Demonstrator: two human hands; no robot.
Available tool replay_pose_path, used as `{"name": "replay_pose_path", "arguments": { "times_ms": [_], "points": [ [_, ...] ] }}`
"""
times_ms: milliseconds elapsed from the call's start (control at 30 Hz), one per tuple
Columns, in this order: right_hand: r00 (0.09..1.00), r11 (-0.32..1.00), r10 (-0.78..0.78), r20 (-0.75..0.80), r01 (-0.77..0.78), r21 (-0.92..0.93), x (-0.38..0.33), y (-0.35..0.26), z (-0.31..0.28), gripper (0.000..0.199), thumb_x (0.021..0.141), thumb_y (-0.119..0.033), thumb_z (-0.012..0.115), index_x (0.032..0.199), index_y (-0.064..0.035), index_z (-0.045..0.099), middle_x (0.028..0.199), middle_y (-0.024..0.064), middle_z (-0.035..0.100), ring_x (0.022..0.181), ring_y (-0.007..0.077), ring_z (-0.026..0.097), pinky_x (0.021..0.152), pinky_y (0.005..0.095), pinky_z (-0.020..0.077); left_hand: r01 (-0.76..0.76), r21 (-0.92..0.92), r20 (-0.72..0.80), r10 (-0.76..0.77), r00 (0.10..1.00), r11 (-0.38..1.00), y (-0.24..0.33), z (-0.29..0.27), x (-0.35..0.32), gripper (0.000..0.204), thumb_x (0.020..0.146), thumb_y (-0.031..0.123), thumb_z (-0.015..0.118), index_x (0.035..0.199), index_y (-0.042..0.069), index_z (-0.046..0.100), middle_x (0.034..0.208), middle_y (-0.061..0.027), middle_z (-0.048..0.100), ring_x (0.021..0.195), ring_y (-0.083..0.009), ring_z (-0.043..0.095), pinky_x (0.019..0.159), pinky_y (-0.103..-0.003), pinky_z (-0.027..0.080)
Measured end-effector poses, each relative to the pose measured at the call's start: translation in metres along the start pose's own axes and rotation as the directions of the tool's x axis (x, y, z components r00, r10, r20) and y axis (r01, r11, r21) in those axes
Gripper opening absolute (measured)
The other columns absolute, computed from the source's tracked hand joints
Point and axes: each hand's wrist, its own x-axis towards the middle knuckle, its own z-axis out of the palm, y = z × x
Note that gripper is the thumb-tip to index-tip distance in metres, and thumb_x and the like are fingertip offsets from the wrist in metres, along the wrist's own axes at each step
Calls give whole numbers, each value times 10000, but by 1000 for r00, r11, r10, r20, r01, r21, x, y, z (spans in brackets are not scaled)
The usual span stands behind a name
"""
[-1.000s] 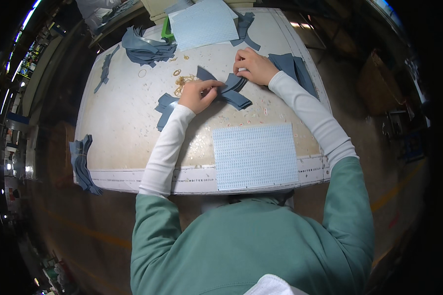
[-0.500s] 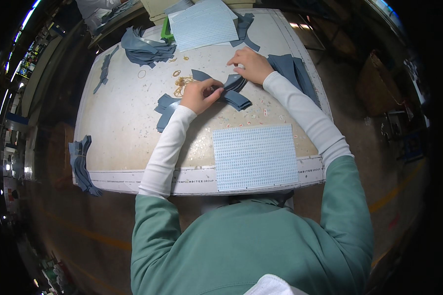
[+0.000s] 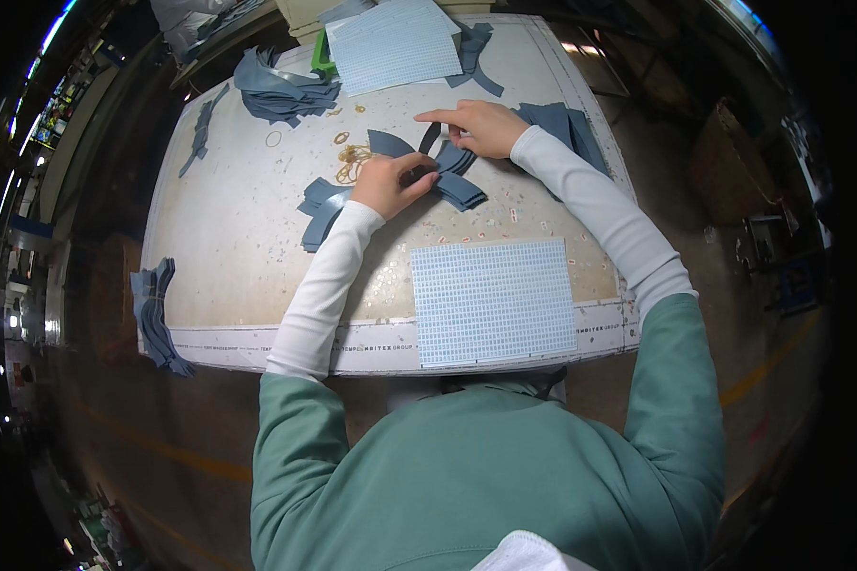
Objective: The person repeatedly picks up blue fabric mask pieces and a white grid-like filter, folds the fabric, inserts the filter, and stacks the assembled units on the table. The person handles the pieces one at a time, aligning edges and ensuring the filter is placed inside before stacking.
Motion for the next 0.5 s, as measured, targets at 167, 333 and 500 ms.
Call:
{"name": "replay_pose_path", "arguments": {
  "times_ms": [167, 333, 500],
  "points": [
    [999, 992, -20, -30, 16, -128, 6, -4, 3, 554, 804, -81, 611, 1293, -323, 513, 838, 58, 626, 784, 204, 630, 713, 329, 520, 16, 10, 33, -16, 999, 1000, -2, 0, 0, 214, 811, 238, 687, 964, 89, 693, 767, -99, 679, 605, -207, 642, 595, -287, 498],
    [960, 991, 104, -260, -123, -58, 5, -6, 7, 436, 759, -141, 660, 1175, -264, 617, 777, 71, 662, 762, 245, 654, 692, 349, 527, -25, -21, 21, 25, 999, 999, -4, 1, 0, 214, 813, 232, 685, 961, 78, 689, 782, -93, 684, 600, -201, 639, 592, -284, 497],
    [870, 822, 362, -335, -129, 555, -37, -18, 18, 381, 728, -131, 709, 1104, -136, 643, 738, 57, 690, 696, 193, 668, 666, 299, 523, 5, -38, 31, -3, 1000, 999, -4, 1, -1, 211, 812, 249, 680, 943, 83, 686, 766, -96, 677, 608, -213, 638, 596, -292, 497]
  ]
}}
